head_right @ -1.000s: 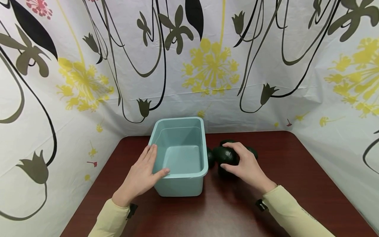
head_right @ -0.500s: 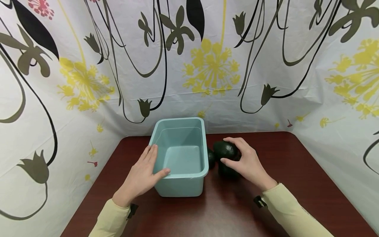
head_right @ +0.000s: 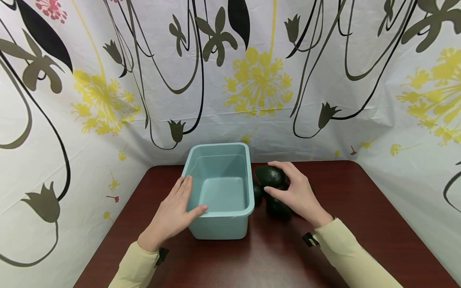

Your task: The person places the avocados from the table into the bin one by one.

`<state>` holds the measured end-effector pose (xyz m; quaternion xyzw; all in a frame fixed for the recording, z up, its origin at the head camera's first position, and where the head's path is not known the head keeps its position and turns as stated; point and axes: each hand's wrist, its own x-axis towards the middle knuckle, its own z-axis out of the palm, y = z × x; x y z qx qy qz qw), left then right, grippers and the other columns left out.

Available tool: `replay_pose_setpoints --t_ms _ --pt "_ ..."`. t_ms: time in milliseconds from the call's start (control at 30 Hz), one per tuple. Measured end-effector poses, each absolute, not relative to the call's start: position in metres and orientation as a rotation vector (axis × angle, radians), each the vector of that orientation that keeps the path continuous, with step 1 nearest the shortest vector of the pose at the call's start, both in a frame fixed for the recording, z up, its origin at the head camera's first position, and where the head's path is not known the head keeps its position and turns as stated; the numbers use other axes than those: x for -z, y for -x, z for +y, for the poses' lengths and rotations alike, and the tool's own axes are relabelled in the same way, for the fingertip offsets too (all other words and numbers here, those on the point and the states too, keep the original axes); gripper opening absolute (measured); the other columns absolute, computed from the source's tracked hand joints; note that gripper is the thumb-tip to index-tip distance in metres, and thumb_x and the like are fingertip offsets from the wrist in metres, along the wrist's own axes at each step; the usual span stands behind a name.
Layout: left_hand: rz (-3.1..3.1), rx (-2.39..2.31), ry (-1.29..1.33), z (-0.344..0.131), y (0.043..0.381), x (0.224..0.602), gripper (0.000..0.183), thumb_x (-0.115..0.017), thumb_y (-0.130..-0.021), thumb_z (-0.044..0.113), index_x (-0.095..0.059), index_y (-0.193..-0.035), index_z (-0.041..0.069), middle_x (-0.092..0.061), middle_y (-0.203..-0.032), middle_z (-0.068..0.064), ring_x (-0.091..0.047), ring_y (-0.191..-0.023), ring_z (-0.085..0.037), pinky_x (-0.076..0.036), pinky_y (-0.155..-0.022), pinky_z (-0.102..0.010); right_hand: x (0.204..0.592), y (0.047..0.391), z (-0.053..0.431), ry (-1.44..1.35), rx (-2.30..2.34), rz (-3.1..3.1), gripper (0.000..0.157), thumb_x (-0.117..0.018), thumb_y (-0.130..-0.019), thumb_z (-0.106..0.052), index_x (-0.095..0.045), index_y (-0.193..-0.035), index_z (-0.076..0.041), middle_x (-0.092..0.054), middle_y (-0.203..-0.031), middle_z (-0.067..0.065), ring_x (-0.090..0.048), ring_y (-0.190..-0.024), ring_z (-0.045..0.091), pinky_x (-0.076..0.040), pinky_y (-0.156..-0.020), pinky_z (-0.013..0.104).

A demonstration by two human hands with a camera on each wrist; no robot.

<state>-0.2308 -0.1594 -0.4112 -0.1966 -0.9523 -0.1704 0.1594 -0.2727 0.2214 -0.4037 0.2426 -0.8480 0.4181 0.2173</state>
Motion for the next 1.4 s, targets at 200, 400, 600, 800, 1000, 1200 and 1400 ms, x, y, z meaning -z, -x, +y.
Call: replay_pose_setpoints --t_ms 200,400,600,800,1000,1200,1400 --pt "-2.722 0.475 0.563 -0.159 0.231 0.410 0.107 -0.039 -0.090 0.081 -0.023 -0.158 -0.001 -0.022 -0.165 -0.014 -0.018 -0.152 -0.032 -0.032 -0.114 -0.048 0.391 0.268 0.211 -0.669 -1.188 -2.327 0.070 -0.087 -0.081 -0.021 -0.054 -0.142 -0.033 -0.056 -0.130 -0.010 -0.058 -0.105 0.008 -0.049 -0.082 0.018" --pt "-2.722 0.477 0.559 -0.159 0.230 0.409 0.107 -0.039 -0.090 0.081 -0.024 -0.158 0.000 -0.022 -0.165 -0.014 -0.018 -0.152 -0.032 -0.033 -0.113 -0.049 0.367 0.254 0.195 -0.684 -1.222 -2.324 0.067 -0.085 -0.083 -0.016 -0.055 -0.142 -0.026 -0.055 -0.134 -0.004 -0.056 -0.114 0.010 -0.049 -0.086 0.019" --pt "-2.726 0.479 0.555 -0.160 0.230 0.408 0.107 -0.040 -0.090 0.081 -0.023 -0.158 0.000 -0.022 -0.165 -0.014 -0.017 -0.152 -0.032 -0.033 -0.113 -0.049 0.358 0.253 0.183 -0.699 -1.249 -2.315 0.067 -0.085 -0.084 -0.017 -0.054 -0.143 -0.026 -0.055 -0.135 -0.004 -0.057 -0.112 0.009 -0.050 -0.086 0.023" --pt "-2.727 0.487 0.557 -0.160 0.230 0.408 0.107 -0.040 -0.090 0.081 -0.024 -0.158 0.000 -0.022 -0.165 -0.014 -0.018 -0.152 -0.031 -0.034 -0.113 -0.049 0.369 0.266 0.176 -0.739 -1.340 -2.305 0.067 -0.084 -0.085 -0.021 -0.053 -0.143 -0.032 -0.053 -0.137 -0.008 -0.057 -0.112 0.009 -0.052 -0.087 0.026" --pt "-2.725 0.497 0.558 -0.160 0.230 0.409 0.107 -0.040 -0.090 0.081 -0.024 -0.158 0.000 -0.022 -0.165 -0.013 -0.018 -0.152 -0.031 -0.035 -0.112 -0.049 0.386 0.283 0.172 -0.786 -1.368 -2.308 0.068 -0.084 -0.084 -0.033 -0.051 -0.143 -0.040 -0.051 -0.138 -0.014 -0.057 -0.114 0.008 -0.053 -0.087 0.029" --pt "-2.719 0.504 0.557 -0.160 0.230 0.410 0.107 -0.040 -0.090 0.081 -0.024 -0.158 0.001 -0.022 -0.165 -0.013 -0.018 -0.152 -0.031 -0.034 -0.112 -0.049 0.390 0.288 0.163 -0.823 -1.348 -2.310 0.067 -0.083 -0.084 -0.040 -0.052 -0.143 -0.038 -0.053 -0.135 -0.015 -0.058 -0.113 0.007 -0.054 -0.086 0.032" --pt "-2.722 0.506 0.548 -0.159 0.230 0.410 0.107 -0.040 -0.090 0.081 -0.024 -0.158 0.001 -0.022 -0.165 -0.013 -0.017 -0.152 -0.031 -0.034 -0.112 -0.050 0.391 0.290 0.155 -0.838 -1.276 -2.334 0.068 -0.083 -0.083 -0.039 -0.051 -0.143 -0.038 -0.055 -0.132 -0.014 -0.057 -0.104 0.007 -0.052 -0.074 0.036"
